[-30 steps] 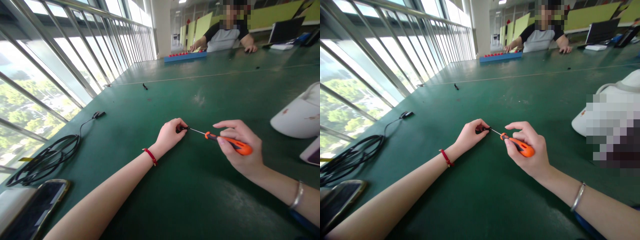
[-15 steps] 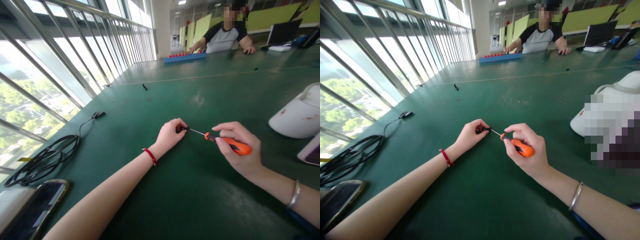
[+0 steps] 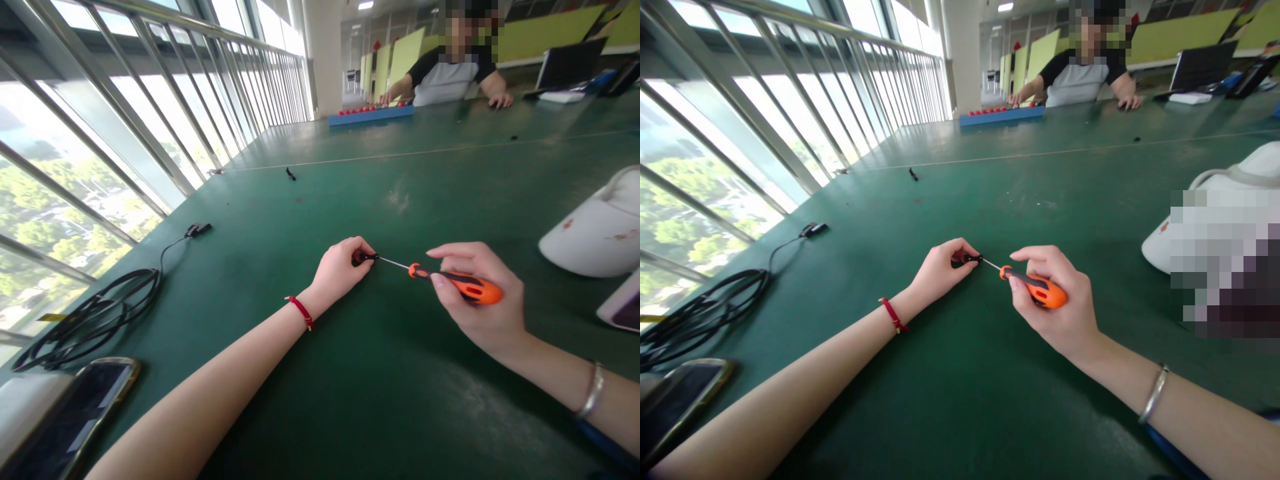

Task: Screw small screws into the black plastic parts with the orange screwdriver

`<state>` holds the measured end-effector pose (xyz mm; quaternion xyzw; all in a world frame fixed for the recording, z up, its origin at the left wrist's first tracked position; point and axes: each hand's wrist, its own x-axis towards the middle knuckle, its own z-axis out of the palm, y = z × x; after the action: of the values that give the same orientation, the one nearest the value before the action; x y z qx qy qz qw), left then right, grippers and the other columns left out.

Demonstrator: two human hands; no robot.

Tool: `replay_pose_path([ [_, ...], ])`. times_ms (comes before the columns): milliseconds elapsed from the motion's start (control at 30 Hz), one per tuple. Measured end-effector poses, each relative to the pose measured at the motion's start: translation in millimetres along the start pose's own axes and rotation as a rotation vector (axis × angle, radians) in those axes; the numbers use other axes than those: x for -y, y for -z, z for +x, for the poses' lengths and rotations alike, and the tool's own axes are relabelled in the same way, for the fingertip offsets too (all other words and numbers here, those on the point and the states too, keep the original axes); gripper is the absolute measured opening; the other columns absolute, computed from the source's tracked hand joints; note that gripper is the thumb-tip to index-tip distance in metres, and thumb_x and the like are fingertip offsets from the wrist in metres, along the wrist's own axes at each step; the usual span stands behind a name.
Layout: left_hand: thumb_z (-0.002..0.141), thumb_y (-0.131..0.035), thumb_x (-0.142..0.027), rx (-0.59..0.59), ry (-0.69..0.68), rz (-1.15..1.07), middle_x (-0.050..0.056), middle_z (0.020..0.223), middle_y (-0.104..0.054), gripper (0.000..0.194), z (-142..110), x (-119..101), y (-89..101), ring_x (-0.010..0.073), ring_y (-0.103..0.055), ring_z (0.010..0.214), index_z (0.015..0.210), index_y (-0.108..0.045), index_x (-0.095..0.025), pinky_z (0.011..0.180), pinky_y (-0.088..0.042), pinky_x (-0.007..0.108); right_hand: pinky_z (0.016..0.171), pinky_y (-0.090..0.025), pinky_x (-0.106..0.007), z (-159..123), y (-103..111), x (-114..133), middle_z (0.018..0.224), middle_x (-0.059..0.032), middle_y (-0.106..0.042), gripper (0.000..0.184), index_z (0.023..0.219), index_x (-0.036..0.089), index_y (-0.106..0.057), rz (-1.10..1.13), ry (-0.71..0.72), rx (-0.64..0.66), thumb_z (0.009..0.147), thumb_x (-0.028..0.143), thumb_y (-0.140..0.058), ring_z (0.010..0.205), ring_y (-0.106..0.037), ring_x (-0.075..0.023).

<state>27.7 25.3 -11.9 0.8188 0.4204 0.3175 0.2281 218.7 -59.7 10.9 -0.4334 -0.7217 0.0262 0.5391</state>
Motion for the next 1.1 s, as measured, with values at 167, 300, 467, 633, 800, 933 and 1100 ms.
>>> replay_pose_path([
  [167,0.079,-0.056,-0.019,0.016,0.001,0.003,0.002,0.087,-0.066,0.012,0.5,-0.2,1.1,0.0134,-0.059,0.076,0.088,-0.063,-0.018,0.071,-0.05,0.027,0.061,-0.049,-0.031,-0.4,-3.2,-9.9,0.08,-0.0013,-0.053,0.044,0.113,0.025,-0.05,0.161,-0.01,-0.059,0.071,0.015,-0.062,0.067,-0.055,-0.0148],
  [300,0.079,-0.056,-0.019,0.008,0.003,0.004,0.002,0.086,-0.066,0.012,0.3,-0.6,0.9,0.0134,-0.059,0.075,0.088,-0.064,-0.018,0.069,-0.049,0.026,0.053,-0.043,-0.029,0.5,-0.3,-6.5,0.06,0.0031,-0.05,0.026,0.1,0.025,-0.055,0.049,-0.03,0.029,0.075,0.02,-0.06,0.053,-0.05,-0.0128],
  [467,0.078,-0.056,-0.018,0.005,0.001,-0.007,0.002,0.086,-0.066,0.012,0.1,-0.8,0.5,0.0135,-0.059,0.076,0.088,-0.063,-0.017,0.069,-0.049,0.026,0.056,-0.045,-0.03,-0.6,0.3,-0.5,0.06,0.0031,-0.055,0.013,0.089,0.024,-0.057,-0.019,0.001,0.005,0.077,0.019,-0.059,0.053,-0.052,-0.0119],
  [633,0.078,-0.056,-0.018,0.011,0.001,-0.005,0.002,0.086,-0.066,0.011,0.4,0.3,0.5,0.0135,-0.059,0.076,0.087,-0.063,-0.018,0.071,-0.05,0.027,0.064,-0.05,-0.033,-1.5,-3.7,-10.2,0.086,-0.0034,-0.055,0.041,0.109,0.026,-0.053,0.141,-0.011,-0.087,0.072,0.015,-0.062,0.072,-0.057,-0.0164],
  [800,0.079,-0.056,-0.02,0.003,0.0,-0.004,0.001,0.086,-0.066,0.01,0.3,1.5,-0.2,0.0132,-0.059,0.075,0.086,-0.063,-0.018,0.071,-0.05,0.027,0.054,-0.044,-0.03,-0.1,-0.3,-7.1,0.064,0.0019,-0.052,0.025,0.1,0.025,-0.055,0.018,-0.025,0.019,0.075,0.021,-0.06,0.056,-0.051,-0.0131],
  [933,0.079,-0.056,-0.02,-0.004,-0.011,-0.01,0.001,0.086,-0.066,0.011,0.2,2.0,-0.8,0.0128,-0.058,0.075,0.087,-0.063,-0.018,0.07,-0.05,0.026,0.054,-0.044,-0.029,-0.3,1.1,-1.1,0.063,0.002,-0.056,0.014,0.09,0.024,-0.058,-0.031,-0.027,0.013,0.077,0.02,-0.06,0.056,-0.053,-0.0119],
  [1100,0.078,-0.057,-0.018,-0.001,-0.005,-0.015,0.001,0.085,-0.066,0.011,0.3,2.0,-0.8,0.0128,-0.059,0.075,0.087,-0.063,-0.017,0.069,-0.05,0.026,0.065,-0.05,-0.032,-1.5,-4.1,-9.0,0.085,-0.0022,-0.054,0.042,0.108,0.024,-0.054,0.125,0.034,-0.105,0.069,0.013,-0.064,0.073,-0.056,-0.0153],
])
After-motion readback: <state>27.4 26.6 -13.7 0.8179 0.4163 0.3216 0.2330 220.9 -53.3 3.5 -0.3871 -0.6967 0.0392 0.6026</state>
